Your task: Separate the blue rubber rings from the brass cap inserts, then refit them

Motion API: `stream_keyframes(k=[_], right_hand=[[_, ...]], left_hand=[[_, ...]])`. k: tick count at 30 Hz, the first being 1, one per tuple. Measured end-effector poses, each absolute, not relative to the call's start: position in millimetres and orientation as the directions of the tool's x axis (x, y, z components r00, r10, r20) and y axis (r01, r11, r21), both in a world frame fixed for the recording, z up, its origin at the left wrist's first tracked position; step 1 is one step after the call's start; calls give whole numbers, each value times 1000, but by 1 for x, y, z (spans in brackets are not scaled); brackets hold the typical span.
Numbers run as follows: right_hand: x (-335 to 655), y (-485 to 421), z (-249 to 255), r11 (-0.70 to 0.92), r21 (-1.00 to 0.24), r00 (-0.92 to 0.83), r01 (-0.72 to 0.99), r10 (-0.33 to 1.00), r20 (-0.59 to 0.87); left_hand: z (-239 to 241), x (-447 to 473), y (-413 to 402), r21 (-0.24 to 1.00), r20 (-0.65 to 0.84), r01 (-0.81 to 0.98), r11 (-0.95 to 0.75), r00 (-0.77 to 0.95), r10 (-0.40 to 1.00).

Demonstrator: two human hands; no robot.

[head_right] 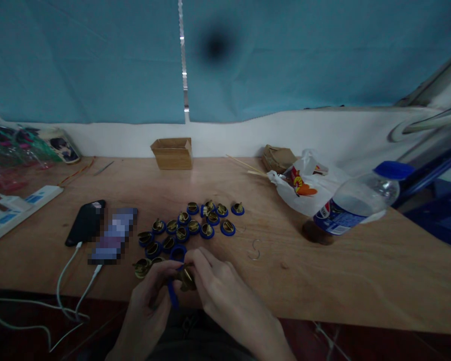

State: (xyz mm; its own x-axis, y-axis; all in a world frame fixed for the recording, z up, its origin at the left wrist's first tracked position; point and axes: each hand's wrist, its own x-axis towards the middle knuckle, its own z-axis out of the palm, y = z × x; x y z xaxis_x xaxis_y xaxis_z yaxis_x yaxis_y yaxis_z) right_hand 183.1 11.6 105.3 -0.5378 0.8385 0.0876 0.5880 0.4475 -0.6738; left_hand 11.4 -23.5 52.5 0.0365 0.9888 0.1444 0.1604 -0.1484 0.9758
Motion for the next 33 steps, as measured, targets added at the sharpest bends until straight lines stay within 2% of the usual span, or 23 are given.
stream_keyframes(k=[5,11,18,24,33], right_hand=[[183,11,104,460,-696,-518,551,843,146],[182,10,103,488,-688,-514,537,836,193],[188,12,110,430,-698,-441,573,880,179],[187,13,100,421,-600,-462,680,882,95],[180,11,97,492,-440,-476,751,866,155]], left_hand=[[46,14,-23,987,78,134,-86,62,995],[40,14,-20,950,166,257,-174,53,985],[48,9,-20,897,217,378,-229,74,973],[44,13,-24,867,218,439,-234,88,972],[39,12,-28,831,291,469,-298,90,953]])
